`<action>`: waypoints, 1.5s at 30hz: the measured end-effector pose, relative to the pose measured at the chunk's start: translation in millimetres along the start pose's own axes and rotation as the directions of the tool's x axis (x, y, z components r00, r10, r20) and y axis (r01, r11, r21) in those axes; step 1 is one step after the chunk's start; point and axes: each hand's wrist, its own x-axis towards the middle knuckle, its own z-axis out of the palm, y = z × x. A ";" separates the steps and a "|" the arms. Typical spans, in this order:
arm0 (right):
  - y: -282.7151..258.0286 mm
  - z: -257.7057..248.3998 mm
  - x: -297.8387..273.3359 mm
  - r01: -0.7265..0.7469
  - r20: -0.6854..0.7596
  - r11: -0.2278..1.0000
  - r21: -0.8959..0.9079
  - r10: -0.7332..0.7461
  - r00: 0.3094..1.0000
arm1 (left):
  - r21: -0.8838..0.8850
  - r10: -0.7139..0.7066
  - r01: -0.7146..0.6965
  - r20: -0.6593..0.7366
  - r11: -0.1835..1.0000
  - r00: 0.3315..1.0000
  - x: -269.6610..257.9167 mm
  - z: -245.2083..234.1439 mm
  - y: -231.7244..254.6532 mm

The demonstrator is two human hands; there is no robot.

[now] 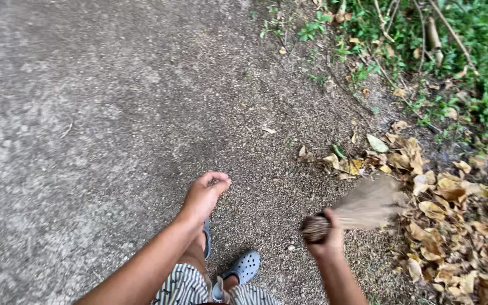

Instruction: The person sweeps the ground and dry leaves using a handheld stick broom.

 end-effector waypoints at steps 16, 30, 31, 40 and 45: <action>60.1 71.7 39.0 -0.274 -0.199 0.939 0.206 0.315 0.928 | 0.093 0.043 -0.053 0.104 0.994 0.994 93.7 -91.4 91.7; 133.8 207.0 -22.7 -0.484 0.289 0.873 0.064 0.448 0.846 | 0.113 -0.016 0.001 0.138 0.994 0.990 114.9 -52.8 118.3; 146.9 221.0 -26.4 -0.622 0.299 0.783 0.025 0.588 0.752 | 0.127 -0.019 0.000 0.144 0.992 0.989 119.0 -45.2 119.3; 55.4 174.1 102.8 -0.381 0.188 0.920 0.095 0.359 0.914 | 0.092 0.118 -0.130 0.123 0.987 0.985 146.7 8.7 147.5; -129.0 45.7 173.2 -0.004 -0.142 0.966 0.260 0.042 0.989 | 0.111 0.060 -0.073 0.111 0.991 0.992 157.3 42.9 155.1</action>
